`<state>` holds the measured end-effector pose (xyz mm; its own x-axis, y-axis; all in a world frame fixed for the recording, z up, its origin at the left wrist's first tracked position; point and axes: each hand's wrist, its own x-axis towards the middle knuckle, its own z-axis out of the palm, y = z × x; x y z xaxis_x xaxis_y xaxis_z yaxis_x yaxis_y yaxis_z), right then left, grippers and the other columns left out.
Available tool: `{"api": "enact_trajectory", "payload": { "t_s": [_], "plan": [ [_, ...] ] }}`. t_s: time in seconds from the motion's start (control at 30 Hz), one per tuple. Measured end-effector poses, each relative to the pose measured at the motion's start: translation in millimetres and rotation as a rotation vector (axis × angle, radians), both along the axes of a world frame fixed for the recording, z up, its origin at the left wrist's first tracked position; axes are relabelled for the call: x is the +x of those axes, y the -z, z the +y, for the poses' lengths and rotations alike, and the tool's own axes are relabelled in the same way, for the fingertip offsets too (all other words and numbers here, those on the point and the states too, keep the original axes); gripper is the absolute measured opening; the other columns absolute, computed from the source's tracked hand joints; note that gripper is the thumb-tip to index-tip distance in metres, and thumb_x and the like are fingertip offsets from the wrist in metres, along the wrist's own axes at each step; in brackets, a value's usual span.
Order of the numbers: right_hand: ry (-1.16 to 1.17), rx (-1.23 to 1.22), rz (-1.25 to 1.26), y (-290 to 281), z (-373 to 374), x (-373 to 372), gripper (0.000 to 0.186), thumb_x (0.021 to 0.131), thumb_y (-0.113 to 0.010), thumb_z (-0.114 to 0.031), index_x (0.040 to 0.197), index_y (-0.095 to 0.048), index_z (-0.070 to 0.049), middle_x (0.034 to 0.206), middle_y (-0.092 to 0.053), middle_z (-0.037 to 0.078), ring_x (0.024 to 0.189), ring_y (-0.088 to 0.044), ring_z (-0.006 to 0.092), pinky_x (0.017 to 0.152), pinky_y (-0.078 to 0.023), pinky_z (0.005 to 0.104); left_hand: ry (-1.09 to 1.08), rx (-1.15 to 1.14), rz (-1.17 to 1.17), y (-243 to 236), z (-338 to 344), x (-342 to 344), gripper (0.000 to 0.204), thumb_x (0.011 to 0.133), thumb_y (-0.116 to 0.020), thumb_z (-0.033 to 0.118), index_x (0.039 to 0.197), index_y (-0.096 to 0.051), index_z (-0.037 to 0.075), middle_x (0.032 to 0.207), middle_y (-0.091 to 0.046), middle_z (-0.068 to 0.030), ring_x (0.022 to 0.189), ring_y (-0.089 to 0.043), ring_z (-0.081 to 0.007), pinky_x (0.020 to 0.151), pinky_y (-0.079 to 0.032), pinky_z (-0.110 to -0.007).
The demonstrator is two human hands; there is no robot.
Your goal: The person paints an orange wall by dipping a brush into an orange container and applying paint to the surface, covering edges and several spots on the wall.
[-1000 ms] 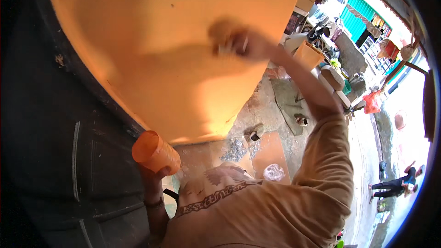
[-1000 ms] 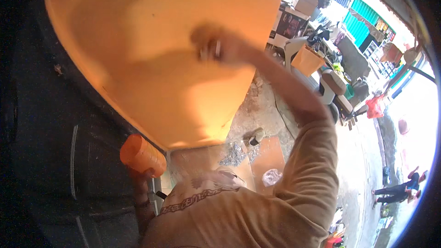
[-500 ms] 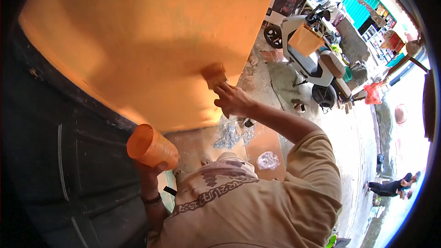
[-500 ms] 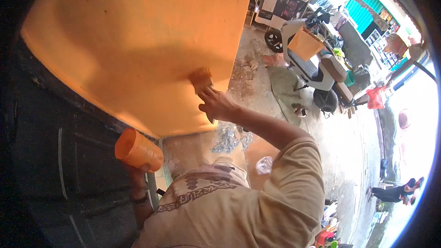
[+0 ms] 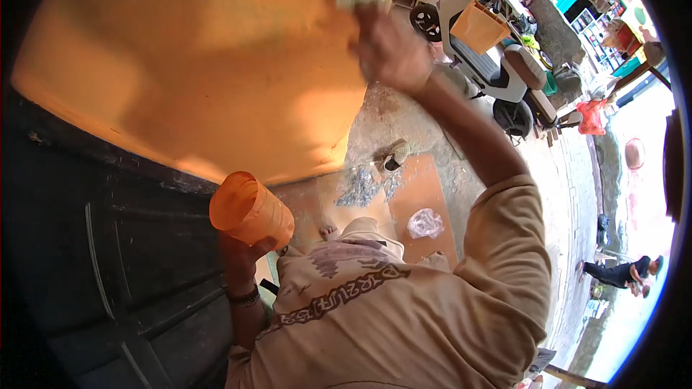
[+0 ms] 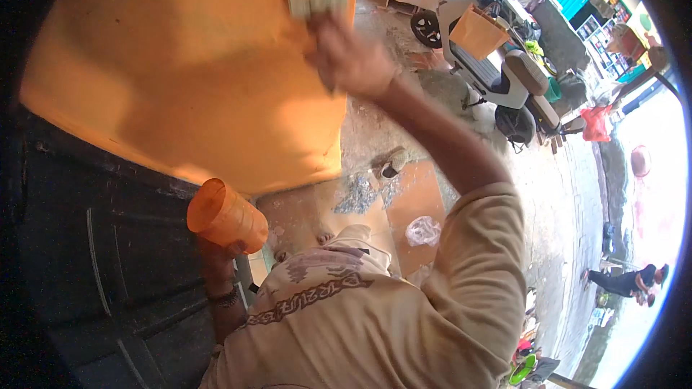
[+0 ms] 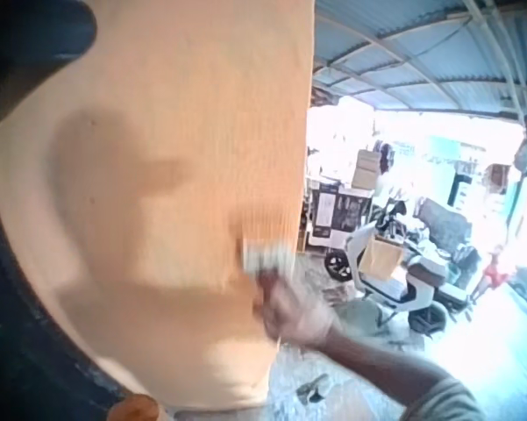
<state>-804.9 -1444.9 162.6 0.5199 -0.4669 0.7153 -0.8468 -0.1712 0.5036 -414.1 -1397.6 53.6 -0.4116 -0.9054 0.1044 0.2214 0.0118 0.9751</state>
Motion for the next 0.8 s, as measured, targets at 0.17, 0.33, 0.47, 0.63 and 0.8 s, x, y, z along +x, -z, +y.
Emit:
{"api": "enact_trajectory", "payload": {
  "t_s": [0.17,0.33,0.47,0.63,0.8],
  "plan": [
    [-0.041,0.681,-0.117,113.8,35.1,32.7,0.006,0.081,-0.060,-0.012,0.086,-0.063,-0.010,0.117,-0.056,0.015,0.113,-0.055,0.0289,0.085,-0.054,0.0369,-0.025,-0.042,-0.026,-0.7,-2.6,-0.1,0.084,0.064,-0.084,0.019,0.134,-0.040,0.004,0.122,-0.053,-0.0088,0.110,-0.055,-0.0217,0.095,-0.047,-0.037],
    [-0.453,0.606,-0.491,-73.5,9.5,-16.8,0.029,0.080,-0.060,-0.002,0.108,-0.065,-0.006,0.092,-0.066,0.011,0.074,-0.065,0.0253,0.067,-0.054,0.0329,-0.060,-0.021,-0.135,-3.0,7.6,1.7,0.085,0.062,-0.083,0.018,0.134,-0.040,0.004,0.123,-0.053,-0.0090,0.112,-0.055,-0.0218,0.095,-0.047,-0.038],
    [-0.446,-0.001,-0.253,-151.6,40.5,10.1,0.018,0.082,-0.062,-0.002,0.066,-0.055,0.001,0.077,-0.060,0.009,0.072,-0.060,0.0204,0.069,-0.049,0.0275,0.005,0.045,-0.086,-5.4,7.7,-7.4,0.085,0.062,-0.082,0.017,0.135,-0.040,0.003,0.125,-0.053,-0.0093,0.114,-0.055,-0.0223,0.095,-0.048,-0.039],
    [-0.024,0.262,-0.527,60.6,17.7,28.0,0.035,0.084,-0.069,-0.028,0.112,-0.062,-0.009,0.124,-0.054,0.012,0.107,-0.057,0.0343,0.075,-0.054,0.0401,0.034,-0.001,-0.047,11.7,15.7,-4.0,0.090,0.063,-0.087,0.015,0.136,-0.037,0.001,0.126,-0.052,-0.0120,0.116,-0.053,-0.0240,0.097,-0.047,-0.040],
    [0.195,1.363,-0.381,137.7,37.9,35.0,0.031,0.064,-0.067,-0.005,0.094,-0.068,-0.010,0.108,-0.060,0.010,0.099,-0.062,0.0248,0.071,-0.054,0.0388,-0.033,-0.060,-0.206,8.9,14.5,5.2,0.084,0.067,-0.080,0.019,0.137,-0.036,0.003,0.128,-0.050,-0.0112,0.117,-0.053,-0.0237,0.098,-0.045,-0.040]
  ]
}}
